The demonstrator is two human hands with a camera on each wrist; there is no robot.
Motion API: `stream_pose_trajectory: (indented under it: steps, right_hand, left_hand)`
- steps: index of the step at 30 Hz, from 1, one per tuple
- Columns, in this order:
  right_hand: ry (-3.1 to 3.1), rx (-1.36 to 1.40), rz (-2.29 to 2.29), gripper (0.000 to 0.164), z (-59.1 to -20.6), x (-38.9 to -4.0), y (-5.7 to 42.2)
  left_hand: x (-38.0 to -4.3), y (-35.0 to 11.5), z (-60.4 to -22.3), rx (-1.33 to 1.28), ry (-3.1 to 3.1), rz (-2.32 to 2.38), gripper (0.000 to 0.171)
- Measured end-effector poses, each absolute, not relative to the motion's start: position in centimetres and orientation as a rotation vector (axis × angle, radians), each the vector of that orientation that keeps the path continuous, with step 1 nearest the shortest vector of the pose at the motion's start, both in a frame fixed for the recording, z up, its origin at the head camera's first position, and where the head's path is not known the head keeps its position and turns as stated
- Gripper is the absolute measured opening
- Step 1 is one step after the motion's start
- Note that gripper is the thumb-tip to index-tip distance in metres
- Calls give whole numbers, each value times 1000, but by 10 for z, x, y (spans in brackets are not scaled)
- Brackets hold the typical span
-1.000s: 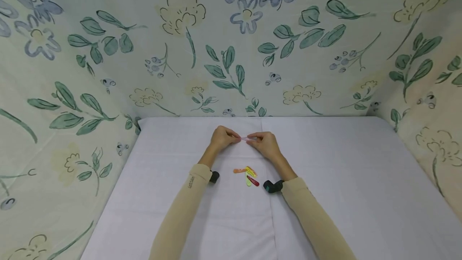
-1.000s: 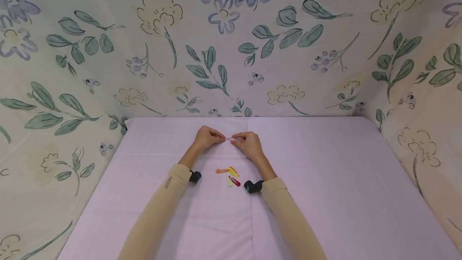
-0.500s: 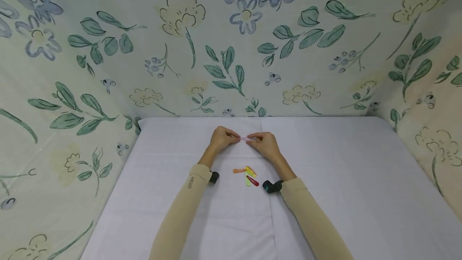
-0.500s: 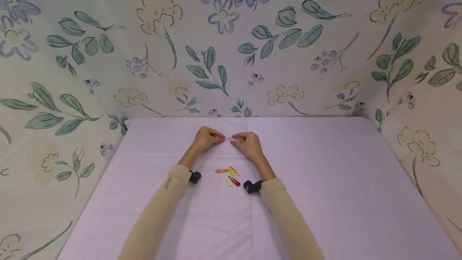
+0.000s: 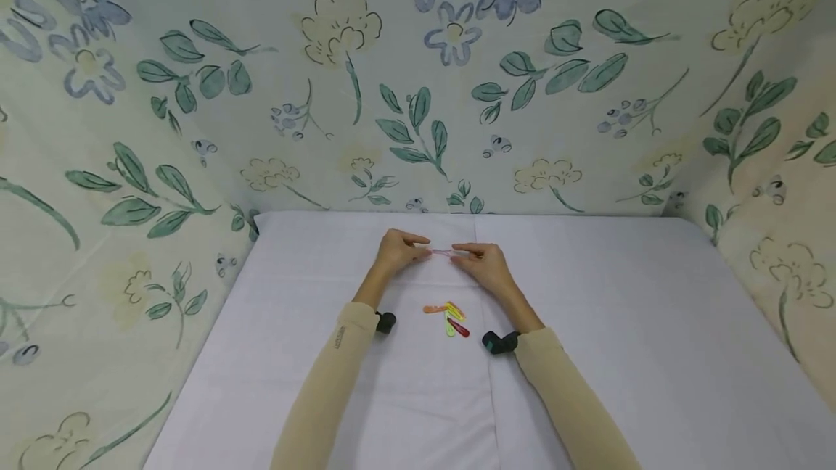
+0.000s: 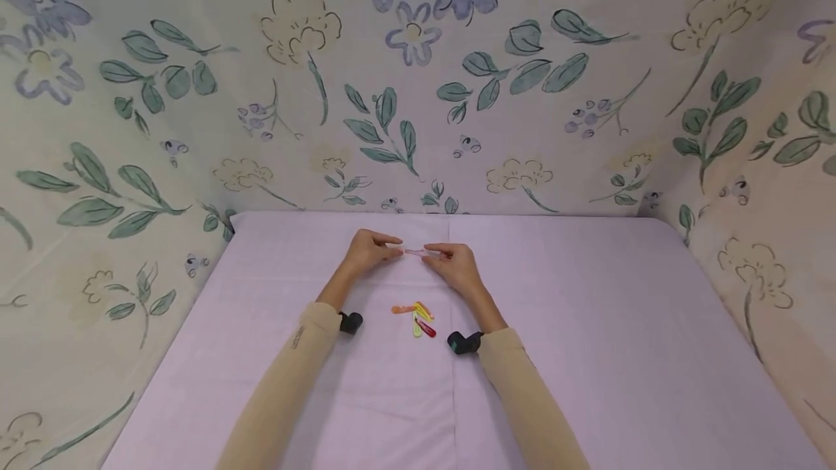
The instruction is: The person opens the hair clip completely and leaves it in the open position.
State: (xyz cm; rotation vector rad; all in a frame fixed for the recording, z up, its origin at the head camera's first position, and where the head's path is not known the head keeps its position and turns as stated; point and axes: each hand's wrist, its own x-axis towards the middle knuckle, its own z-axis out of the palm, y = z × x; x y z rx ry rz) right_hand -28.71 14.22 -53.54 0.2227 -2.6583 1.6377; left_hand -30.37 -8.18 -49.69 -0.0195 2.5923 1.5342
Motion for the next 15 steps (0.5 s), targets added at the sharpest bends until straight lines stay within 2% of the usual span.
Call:
stream_pose_trajectory:
  steps: [6, 15]
  right_hand:
    - [-2606, 197, 1705, 30, -536, -273, 148]
    - [-2664, 235, 1724, 23, -536, -237, 151]
  left_hand:
    - [-285, -85, -490, 62, 2551, 1599, 23]
    - [-240, -90, -496, 216, 2545, 1376, 21]
